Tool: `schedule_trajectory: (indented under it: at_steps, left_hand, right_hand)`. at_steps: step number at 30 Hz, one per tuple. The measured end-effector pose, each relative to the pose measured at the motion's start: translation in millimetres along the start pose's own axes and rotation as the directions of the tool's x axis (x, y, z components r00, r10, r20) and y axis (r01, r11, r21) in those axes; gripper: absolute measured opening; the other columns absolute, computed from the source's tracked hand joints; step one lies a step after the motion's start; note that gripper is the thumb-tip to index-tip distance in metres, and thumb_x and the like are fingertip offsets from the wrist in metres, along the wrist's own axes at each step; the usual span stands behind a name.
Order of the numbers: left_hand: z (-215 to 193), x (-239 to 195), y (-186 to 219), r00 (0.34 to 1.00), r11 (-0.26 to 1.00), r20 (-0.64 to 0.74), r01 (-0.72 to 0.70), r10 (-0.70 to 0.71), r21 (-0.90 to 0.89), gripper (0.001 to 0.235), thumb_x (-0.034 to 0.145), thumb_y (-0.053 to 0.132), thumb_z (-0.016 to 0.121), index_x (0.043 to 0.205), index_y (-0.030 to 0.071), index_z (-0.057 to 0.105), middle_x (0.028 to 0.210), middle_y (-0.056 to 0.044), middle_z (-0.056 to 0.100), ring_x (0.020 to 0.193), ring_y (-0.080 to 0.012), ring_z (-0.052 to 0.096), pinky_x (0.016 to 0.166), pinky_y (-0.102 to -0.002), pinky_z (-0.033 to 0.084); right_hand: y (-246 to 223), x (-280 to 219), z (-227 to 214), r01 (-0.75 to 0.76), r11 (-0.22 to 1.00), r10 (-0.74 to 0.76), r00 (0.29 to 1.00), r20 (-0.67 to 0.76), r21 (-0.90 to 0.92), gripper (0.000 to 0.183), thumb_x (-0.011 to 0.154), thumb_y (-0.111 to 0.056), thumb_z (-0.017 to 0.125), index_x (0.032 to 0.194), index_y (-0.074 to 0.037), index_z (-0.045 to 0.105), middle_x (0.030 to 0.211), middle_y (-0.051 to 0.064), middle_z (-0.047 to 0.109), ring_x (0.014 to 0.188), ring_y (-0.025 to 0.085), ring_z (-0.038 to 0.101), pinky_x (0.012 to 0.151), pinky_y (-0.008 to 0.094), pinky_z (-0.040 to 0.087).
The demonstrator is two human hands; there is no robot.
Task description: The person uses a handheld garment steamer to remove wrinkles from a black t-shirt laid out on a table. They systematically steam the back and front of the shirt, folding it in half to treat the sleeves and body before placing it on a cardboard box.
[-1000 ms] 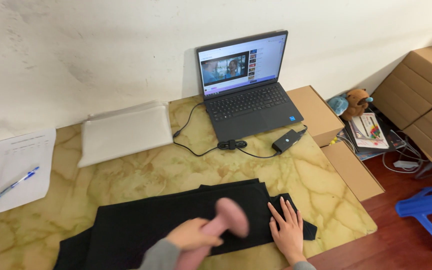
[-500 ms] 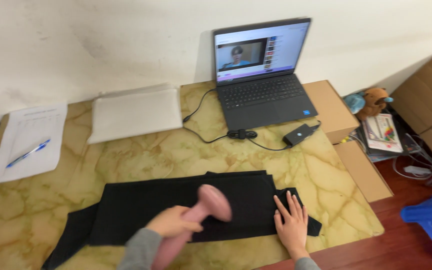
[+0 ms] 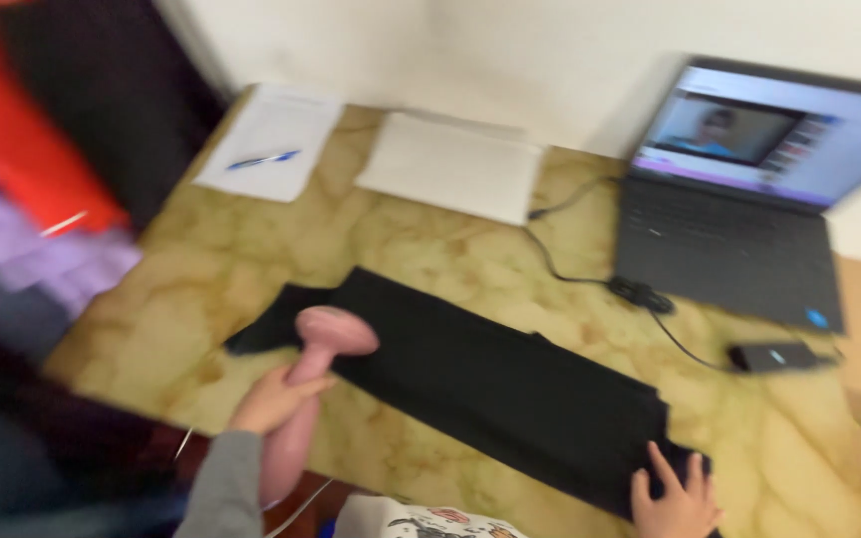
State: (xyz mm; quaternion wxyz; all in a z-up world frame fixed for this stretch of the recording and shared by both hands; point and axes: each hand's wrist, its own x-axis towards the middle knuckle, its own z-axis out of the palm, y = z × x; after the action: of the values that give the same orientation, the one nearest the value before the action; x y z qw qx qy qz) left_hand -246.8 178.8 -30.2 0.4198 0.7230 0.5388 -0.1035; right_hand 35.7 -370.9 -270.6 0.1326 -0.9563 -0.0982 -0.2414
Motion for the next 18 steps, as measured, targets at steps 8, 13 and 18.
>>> schedule_trajectory:
  at_steps: [8, 13, 18]
  left_hand:
    - [57.9, -30.7, 0.5, 0.993, 0.959, -0.114, -0.068, 0.037, -0.276, 0.059, 0.078, 0.069, 0.075, 0.113, 0.022, 0.082, 0.111, -0.005, 0.083, 0.107, -0.021, 0.076, 0.091, -0.036, 0.054]
    - [67.9, -61.1, 20.7, 0.992, 0.869, -0.106, -0.11, 0.066, -0.482, 0.051, 0.091, 0.058, 0.06, 0.113, 0.015, 0.076, 0.12, -0.015, 0.078, 0.113, -0.0332, 0.072, 0.095, -0.042, 0.049]
    - [52.6, -115.6, 53.6, 0.948, 0.465, -0.167, -0.281, 0.272, -0.839, 0.068, 0.103, 0.064, 0.041, 0.131, 0.007, 0.066, 0.128, -0.013, 0.07, 0.126, -0.0198, 0.065, 0.112, -0.035, 0.045]
  right_hand:
    - [-291.0, 109.0, -96.6, -0.313, 0.717, -0.424, 0.513, 0.746, 0.623, 0.036, 0.095, -0.025, 0.076, 0.126, -0.01, 0.087, 0.117, 0.005, 0.091, 0.114, 0.008, 0.078, 0.109, 0.024, 0.053]
    - [-433.6, 72.2, -121.6, -0.537, 0.686, -0.608, -0.052, 0.792, 0.491, 0.059, 0.1, -0.032, 0.06, 0.154, -0.01, 0.063, 0.124, 0.021, 0.083, 0.105, 0.03, 0.081, 0.097, 0.037, 0.057]
    - [-492.7, 78.3, -195.5, -0.418, 0.704, -0.582, 0.124, 0.803, 0.574, 0.046, 0.086, -0.026, 0.078, 0.125, -0.002, 0.073, 0.113, 0.02, 0.081, 0.106, 0.027, 0.075, 0.093, 0.039, 0.057]
